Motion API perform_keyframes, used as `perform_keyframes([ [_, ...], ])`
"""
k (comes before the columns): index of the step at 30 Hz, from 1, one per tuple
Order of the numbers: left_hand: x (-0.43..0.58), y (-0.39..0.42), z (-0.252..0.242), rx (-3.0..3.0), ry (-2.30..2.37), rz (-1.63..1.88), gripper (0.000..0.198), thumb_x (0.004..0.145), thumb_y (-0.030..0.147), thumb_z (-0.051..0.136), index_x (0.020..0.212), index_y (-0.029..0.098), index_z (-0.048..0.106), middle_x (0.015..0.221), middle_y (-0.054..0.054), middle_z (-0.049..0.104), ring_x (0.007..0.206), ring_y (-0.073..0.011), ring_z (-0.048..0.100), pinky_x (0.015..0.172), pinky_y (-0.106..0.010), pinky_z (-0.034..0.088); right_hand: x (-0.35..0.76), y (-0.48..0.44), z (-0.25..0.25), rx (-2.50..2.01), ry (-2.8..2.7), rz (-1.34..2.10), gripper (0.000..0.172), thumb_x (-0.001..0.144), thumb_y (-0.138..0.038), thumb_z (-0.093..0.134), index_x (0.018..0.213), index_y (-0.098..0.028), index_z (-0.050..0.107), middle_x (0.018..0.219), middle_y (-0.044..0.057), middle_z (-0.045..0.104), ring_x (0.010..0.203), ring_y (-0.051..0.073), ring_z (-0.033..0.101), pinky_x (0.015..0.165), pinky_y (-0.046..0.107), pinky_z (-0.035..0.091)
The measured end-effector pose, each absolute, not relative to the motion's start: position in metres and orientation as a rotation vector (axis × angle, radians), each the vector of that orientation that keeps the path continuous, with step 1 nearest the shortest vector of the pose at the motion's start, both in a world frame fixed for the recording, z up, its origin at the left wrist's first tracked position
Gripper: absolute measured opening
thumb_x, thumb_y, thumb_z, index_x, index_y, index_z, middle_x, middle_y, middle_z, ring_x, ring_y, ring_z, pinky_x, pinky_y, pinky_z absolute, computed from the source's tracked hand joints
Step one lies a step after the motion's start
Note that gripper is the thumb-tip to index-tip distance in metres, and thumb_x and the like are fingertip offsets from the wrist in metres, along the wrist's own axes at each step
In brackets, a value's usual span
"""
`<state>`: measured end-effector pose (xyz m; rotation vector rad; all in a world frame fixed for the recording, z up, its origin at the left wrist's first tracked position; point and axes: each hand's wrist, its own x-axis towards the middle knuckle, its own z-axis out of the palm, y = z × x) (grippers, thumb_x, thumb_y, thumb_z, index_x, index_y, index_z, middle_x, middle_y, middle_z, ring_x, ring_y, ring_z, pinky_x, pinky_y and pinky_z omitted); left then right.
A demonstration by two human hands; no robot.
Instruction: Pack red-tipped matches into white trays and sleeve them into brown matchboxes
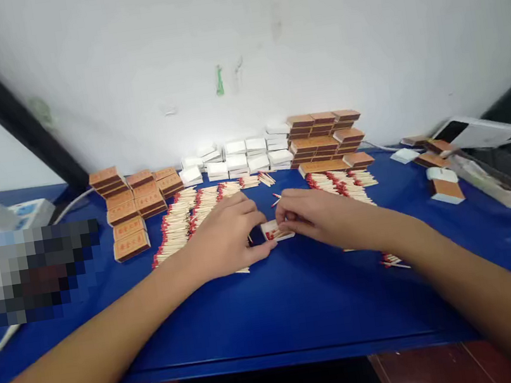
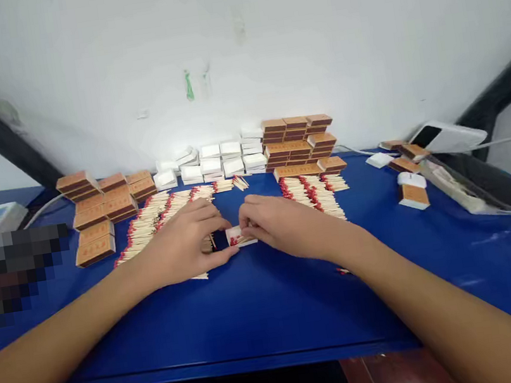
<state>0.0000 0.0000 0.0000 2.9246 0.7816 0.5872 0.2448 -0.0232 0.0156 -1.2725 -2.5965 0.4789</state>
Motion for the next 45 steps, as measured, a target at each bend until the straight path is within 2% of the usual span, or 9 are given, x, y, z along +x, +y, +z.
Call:
perform_keyframes([
  [9,0.0,-0.001,-0.003,2.914,0.803,0.602,0.028,0.095,0.042,0.073,0.1,0.015,0.077,0.09,-0.007,0.067,0.095,-0.0254,0.059,0.088,-0.04,0.049,0.245,-0.018,0.011,-1.297,-2.573,0.526,0.019,0.106,-0.031,0.049,0.094,-0.022,0.061,0.099,0.005,0.063,0.084,0.019,0.058,0.075,0.033,0.043],
  [20,0.003,0.001,-0.004,2.909,0.795,0.579,0.028,0.097,0.043,0.07,0.102,0.017,0.077,0.091,-0.007,0.069,0.096,-0.0261,0.059,0.09,-0.041,0.048,0.249,-0.018,0.017,-1.358,-2.574,0.563,0.024,0.105,-0.035,0.047,0.092,-0.022,0.062,0.098,0.007,0.064,0.082,0.02,0.059,0.074,0.034,0.043],
  [27,0.004,0.0,-0.004,2.926,0.787,0.615,0.026,0.096,0.042,0.071,0.097,0.016,0.076,0.09,-0.006,0.068,0.096,-0.0253,0.059,0.088,-0.04,0.049,0.247,-0.019,0.016,-1.316,-2.558,0.56,0.022,0.104,-0.035,0.05,0.096,-0.022,0.066,0.096,0.006,0.065,0.082,0.019,0.059,0.072,0.033,0.043],
  [33,0.003,0.0,-0.005,2.918,0.772,0.618,0.026,0.096,0.042,0.072,0.099,0.017,0.077,0.093,-0.007,0.07,0.099,-0.0262,0.061,0.091,-0.041,0.049,0.259,-0.008,0.025,-1.532,-2.413,0.213,0.023,0.102,-0.037,0.054,0.096,-0.021,0.069,0.091,0.007,0.07,0.08,0.021,0.062,0.067,0.032,0.038],
  [36,0.003,0.0,-0.005,2.915,0.776,0.621,0.027,0.096,0.042,0.073,0.101,0.016,0.077,0.093,-0.008,0.07,0.099,-0.0263,0.062,0.092,-0.041,0.05,0.267,0.001,0.019,-1.689,-2.418,0.054,0.023,0.101,-0.039,0.058,0.095,-0.02,0.069,0.095,0.009,0.072,0.08,0.022,0.063,0.066,0.033,0.037],
  [40,0.003,0.0,-0.005,2.917,0.779,0.641,0.028,0.095,0.043,0.074,0.102,0.017,0.077,0.095,-0.008,0.07,0.1,-0.0266,0.061,0.092,-0.041,0.05,0.271,0.007,0.008,-1.809,-2.45,-0.012,0.022,0.101,-0.039,0.058,0.099,-0.019,0.067,0.102,0.011,0.073,0.084,0.023,0.065,0.067,0.033,0.039],
  [45,0.003,-0.001,-0.005,2.912,0.782,0.604,0.028,0.095,0.043,0.073,0.101,0.017,0.077,0.093,-0.008,0.07,0.099,-0.0266,0.061,0.091,-0.041,0.05,0.272,0.005,0.008,-1.856,-2.472,0.02,0.024,0.102,-0.039,0.054,0.093,-0.02,0.065,0.097,0.01,0.073,0.082,0.024,0.065,0.066,0.034,0.04],
])
